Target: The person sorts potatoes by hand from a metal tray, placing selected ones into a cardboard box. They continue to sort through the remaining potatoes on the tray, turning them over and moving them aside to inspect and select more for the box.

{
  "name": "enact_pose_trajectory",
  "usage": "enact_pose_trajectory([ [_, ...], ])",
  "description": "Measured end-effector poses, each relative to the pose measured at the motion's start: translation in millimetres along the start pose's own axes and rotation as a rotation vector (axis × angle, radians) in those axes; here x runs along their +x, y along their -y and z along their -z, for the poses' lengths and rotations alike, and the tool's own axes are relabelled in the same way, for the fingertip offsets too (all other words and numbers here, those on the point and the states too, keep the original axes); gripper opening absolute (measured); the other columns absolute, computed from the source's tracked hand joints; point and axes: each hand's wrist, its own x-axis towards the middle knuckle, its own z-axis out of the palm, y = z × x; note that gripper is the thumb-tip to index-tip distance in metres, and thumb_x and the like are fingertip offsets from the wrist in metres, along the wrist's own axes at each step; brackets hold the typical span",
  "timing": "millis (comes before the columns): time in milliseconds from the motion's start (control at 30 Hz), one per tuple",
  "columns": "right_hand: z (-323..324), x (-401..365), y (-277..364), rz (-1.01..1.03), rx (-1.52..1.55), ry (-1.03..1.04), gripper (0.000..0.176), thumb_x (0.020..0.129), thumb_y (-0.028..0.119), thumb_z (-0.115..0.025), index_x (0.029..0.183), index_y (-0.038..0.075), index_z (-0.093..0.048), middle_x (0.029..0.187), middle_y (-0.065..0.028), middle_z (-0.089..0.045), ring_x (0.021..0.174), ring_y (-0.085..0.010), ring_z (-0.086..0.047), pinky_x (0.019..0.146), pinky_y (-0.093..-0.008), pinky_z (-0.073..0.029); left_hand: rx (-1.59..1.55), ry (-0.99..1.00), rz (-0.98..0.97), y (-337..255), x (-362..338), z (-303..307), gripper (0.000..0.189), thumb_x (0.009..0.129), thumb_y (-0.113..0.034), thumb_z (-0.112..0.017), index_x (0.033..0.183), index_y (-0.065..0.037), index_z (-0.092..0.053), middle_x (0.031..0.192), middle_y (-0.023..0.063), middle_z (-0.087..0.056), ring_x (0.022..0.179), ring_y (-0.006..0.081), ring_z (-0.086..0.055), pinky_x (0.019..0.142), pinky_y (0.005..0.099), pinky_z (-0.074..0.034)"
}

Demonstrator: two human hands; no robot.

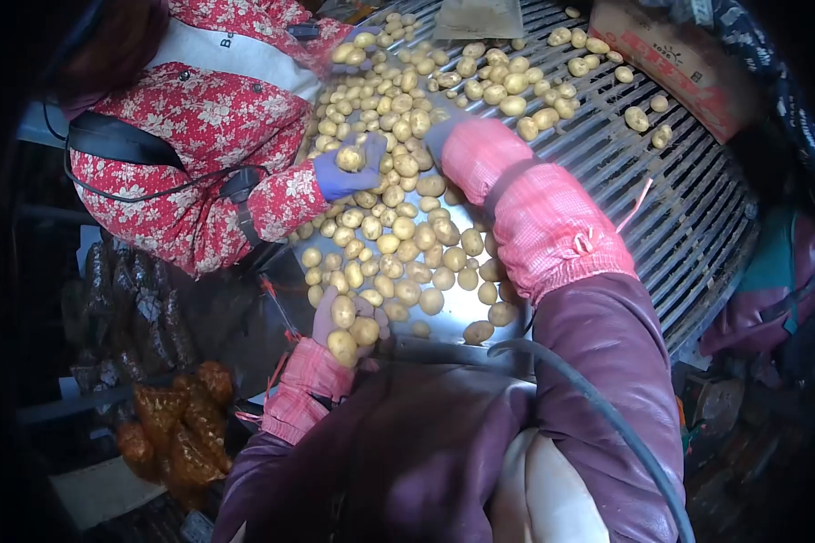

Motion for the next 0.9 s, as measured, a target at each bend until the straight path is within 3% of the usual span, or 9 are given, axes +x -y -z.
enact_pose_trajectory([
  [233, -33.9, -79.3, -23.8, -0.086, 0.617, -0.074, 0.017, 0.084, 0.015, -0.06, 0.098, 0.014, -0.071, 0.082, -0.0056, -0.072, 0.075, -0.0172, -0.069, 0.07, -0.0331, -0.053, 0.037, 0.117, 0.006, 2.7, 3.0, 11.8, 0.071, 0.099, -0.064, -0.026, 0.092, -0.002, -0.06, 0.081, 0.0237, -0.068, 0.058, 0.0264, -0.062, 0.044, 0.0333, -0.045],
  [333, -70.6, -98.8, -20.8, -0.005, 0.705, -0.2, 0.02, 0.083, 0.019, -0.062, 0.1, 0.015, -0.071, 0.09, -0.0076, -0.073, 0.085, -0.0246, -0.07, 0.075, -0.036, -0.054, 0.003, 0.157, 0.046, 4.1, 2.3, 14.3, 0.07, 0.098, -0.065, -0.031, 0.094, -0.002, -0.06, 0.087, 0.0232, -0.068, 0.067, 0.0318, -0.066, 0.054, 0.0399, -0.052],
  [400, -85.0, -110.8, 1.4, 0.029, 0.432, -0.323, 0.025, 0.087, 0.024, -0.06, 0.108, 0.015, -0.069, 0.096, -0.0108, -0.072, 0.091, -0.0282, -0.068, 0.08, -0.0412, -0.052, -0.054, 0.148, 0.085, 1.6, -1.9, 7.4, 0.068, 0.097, -0.066, -0.035, 0.094, -0.002, -0.06, 0.09, 0.0226, -0.068, 0.07, 0.0338, -0.066, 0.06, 0.043, -0.056],
  [467, -85.2, -110.7, 20.1, -0.029, 0.364, -0.123, 0.029, 0.086, 0.028, -0.063, 0.112, 0.015, -0.065, 0.108, -0.0144, -0.067, 0.099, -0.0353, -0.065, 0.084, -0.0456, -0.05, -0.043, 0.182, 0.102, 0.7, 2.4, 13.2, 0.068, 0.095, -0.066, -0.04, 0.096, -0.001, -0.06, 0.093, 0.0217, -0.068, 0.073, 0.0344, -0.068, 0.065, 0.0444, -0.058],
  [533, -86.2, -109.6, 28.2, -0.019, 0.36, -0.141, 0.029, 0.084, 0.027, -0.066, 0.11, 0.014, -0.064, 0.111, -0.0151, -0.064, 0.099, -0.0366, -0.065, 0.084, -0.0463, -0.05, -0.018, 0.178, 0.12, 0.0, 5.3, 10.9, 0.068, 0.095, -0.066, -0.04, 0.098, -0.001, -0.06, 0.094, 0.0219, -0.068, 0.074, 0.0348, -0.068, 0.066, 0.0449, -0.058],
  [667, -87.7, -120.3, 54.8, -0.039, 0.166, -0.175, 0.028, 0.08, 0.025, -0.07, 0.103, 0.012, -0.063, 0.117, -0.0152, -0.06, 0.098, -0.0364, -0.065, 0.082, -0.0468, -0.05, 0.077, 0.303, 0.094, -5.9, 5.8, 12.0, 0.07, 0.097, -0.065, -0.035, 0.102, 0.001, -0.06, 0.095, 0.0225, -0.069, 0.074, 0.0338, -0.068, 0.052, 0.0367, -0.055],
  [700, -100.2, -117.9, 54.4, -0.043, 0.205, -0.226, 0.025, 0.079, 0.023, -0.07, 0.1, 0.012, -0.062, 0.108, -0.0141, -0.064, 0.097, -0.0366, -0.066, 0.078, -0.0479, -0.05, 0.052, 0.381, 0.123, -5.9, 10.7, 17.4, 0.072, 0.098, -0.065, -0.031, 0.1, 0.001, -0.06, 0.096, 0.0228, -0.068, 0.074, 0.0325, -0.068, 0.045, 0.0312, -0.05],
  [800, -96.1, -120.8, 49.9, -0.021, 0.343, -0.124, 0.023, 0.078, 0.022, -0.07, 0.099, 0.013, -0.063, 0.095, -0.0139, -0.067, 0.09, -0.037, -0.066, 0.075, -0.0479, -0.051, 0.109, 0.239, 0.084, -5.8, 3.3, 4.3, 0.074, 0.097, -0.066, -0.03, 0.098, 0.002, -0.06, 0.092, 0.0225, -0.068, 0.069, 0.031, -0.068, 0.041, 0.0299, -0.046],
  [900, -120.9, -129.6, 36.2, -0.123, 0.637, -0.43, 0.016, 0.081, 0.015, -0.07, 0.096, 0.011, -0.065, 0.081, -0.0072, -0.067, 0.078, -0.0255, -0.066, 0.066, -0.0397, -0.051, 0.054, 0.313, 0.109, -7.6, 3.0, 7.2, 0.073, 0.097, -0.067, -0.031, 0.095, 0.0, -0.06, 0.089, 0.0215, -0.068, 0.064, 0.0282, -0.067, 0.037, 0.0286, -0.043],
])
